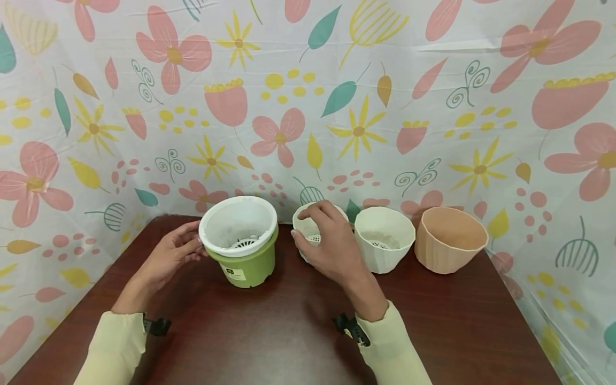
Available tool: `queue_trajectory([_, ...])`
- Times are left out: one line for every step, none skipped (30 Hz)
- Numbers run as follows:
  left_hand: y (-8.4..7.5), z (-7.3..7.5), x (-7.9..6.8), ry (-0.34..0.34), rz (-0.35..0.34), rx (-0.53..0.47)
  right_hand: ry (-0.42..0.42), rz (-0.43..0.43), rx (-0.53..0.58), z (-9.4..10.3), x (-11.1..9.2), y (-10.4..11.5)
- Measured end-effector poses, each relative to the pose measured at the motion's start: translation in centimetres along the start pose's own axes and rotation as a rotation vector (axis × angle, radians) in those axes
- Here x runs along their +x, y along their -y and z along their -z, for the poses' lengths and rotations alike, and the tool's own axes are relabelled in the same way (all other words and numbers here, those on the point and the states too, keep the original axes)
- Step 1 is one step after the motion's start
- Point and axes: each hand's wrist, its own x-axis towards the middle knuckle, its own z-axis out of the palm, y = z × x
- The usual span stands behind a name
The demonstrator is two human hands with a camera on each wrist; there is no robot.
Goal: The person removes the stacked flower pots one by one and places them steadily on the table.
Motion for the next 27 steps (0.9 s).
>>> queue_trajectory([0.0, 0.0, 0.0, 0.000, -0.001, 0.001, 0.004, -0.002, 0.005, -0.1, 0.1, 0.1])
queue_trajectory([0.0, 0.0, 0.0, 0.000, 0.000, 0.001, 0.008, -0.005, 0.008, -0.3, 0.1, 0.2])
queue_trajectory([0.0, 0.0, 0.0, 0.001, 0.000, 0.003, 0.011, -0.007, 0.009, -0.4, 0.2, 0.3])
queue_trajectory([0.0, 0.0, 0.0, 0.001, 0.003, 0.004, 0.016, -0.009, 0.008, -0.5, 0.3, 0.4])
queue_trajectory([0.0, 0.0, 0.0, 0.000, 0.005, 0.004, 0.020, -0.011, 0.008, -0.7, 0.3, 0.6])
queue_trajectory([-0.1, 0.0, 0.0, -0.001, 0.008, 0.004, 0.023, -0.011, 0.008, -0.8, 0.4, 0.7])
queue_trajectory([-0.1, 0.0, 0.0, -0.003, 0.011, 0.004, 0.025, -0.011, 0.007, -0.9, 0.5, 0.8])
queue_trajectory([-0.1, 0.0, -0.1, -0.004, 0.012, 0.004, 0.027, -0.010, 0.010, -1.1, 0.6, 0.9])
queue_trajectory([-0.1, 0.0, -0.1, -0.002, 0.009, 0.007, 0.028, -0.009, 0.013, -1.2, 0.6, 1.0])
queue_trajectory([-0.1, 0.0, -0.1, -0.003, 0.009, 0.006, 0.031, -0.008, 0.017, -1.3, 0.7, 1.2])
queue_trajectory([-0.1, 0.0, -0.1, -0.004, 0.009, 0.006, 0.033, -0.007, 0.021, -1.4, 0.8, 1.3])
queue_trajectory([-0.2, 0.0, -0.1, -0.005, 0.008, 0.005, 0.034, -0.006, 0.026, -1.5, 0.8, 1.5])
queue_trajectory([-0.2, 0.0, -0.1, -0.004, 0.007, 0.006, 0.036, -0.004, 0.032, -1.7, 0.9, 1.6])
queue_trajectory([-0.2, 0.0, -0.1, -0.002, 0.006, 0.006, 0.037, -0.003, 0.038, -1.8, 0.9, 1.7])
queue_trajectory([-0.2, 0.0, -0.1, -0.002, 0.005, 0.007, 0.039, -0.001, 0.040, -1.9, 1.0, 1.8])
queue_trajectory([-0.2, 0.0, -0.1, -0.005, 0.008, 0.004, 0.042, 0.002, 0.044, -2.1, 1.0, 1.9])
queue_trajectory([-0.3, -0.1, -0.1, -0.003, 0.006, 0.005, 0.044, 0.002, 0.047, -2.2, 1.0, 1.9])
queue_trajectory([-0.3, -0.1, -0.1, -0.003, 0.006, 0.006, 0.045, 0.004, 0.050, -2.3, 1.1, 2.0])
queue_trajectory([-0.3, -0.1, -0.1, -0.002, 0.005, 0.008, 0.047, 0.006, 0.050, -2.5, 1.1, 2.0])
queue_trajectory([-0.2, -0.1, -0.1, -0.002, 0.004, 0.010, 0.052, 0.006, 0.051, -2.6, 1.2, 2.1])
queue_trajectory([-0.2, -0.1, -0.1, -0.002, 0.003, 0.012, 0.057, 0.006, 0.052, -2.8, 1.2, 2.1])
queue_trajectory([-0.2, 0.0, 0.0, -0.002, 0.003, 0.013, 0.063, 0.006, 0.053, -2.9, 1.3, 2.2])
queue_trajectory([-0.2, 0.0, 0.0, -0.002, 0.002, 0.015, 0.069, 0.005, 0.053, -3.0, 1.3, 2.3])
queue_trajectory([-0.1, 0.0, 0.0, -0.002, 0.002, 0.017, 0.075, 0.006, 0.054, -3.1, 1.4, 2.3])
queue_trajectory([-0.1, 0.0, 0.0, -0.002, 0.001, 0.018, 0.079, 0.007, 0.053, -3.3, 1.4, 2.4])
queue_trajectory([-0.1, 0.1, 0.0, -0.002, 0.000, 0.019, 0.083, 0.007, 0.052, -3.4, 1.4, 2.4])
queue_trajectory([-0.1, 0.1, 0.0, -0.002, -0.001, 0.021, 0.086, 0.009, 0.050, -3.5, 1.5, 2.5])
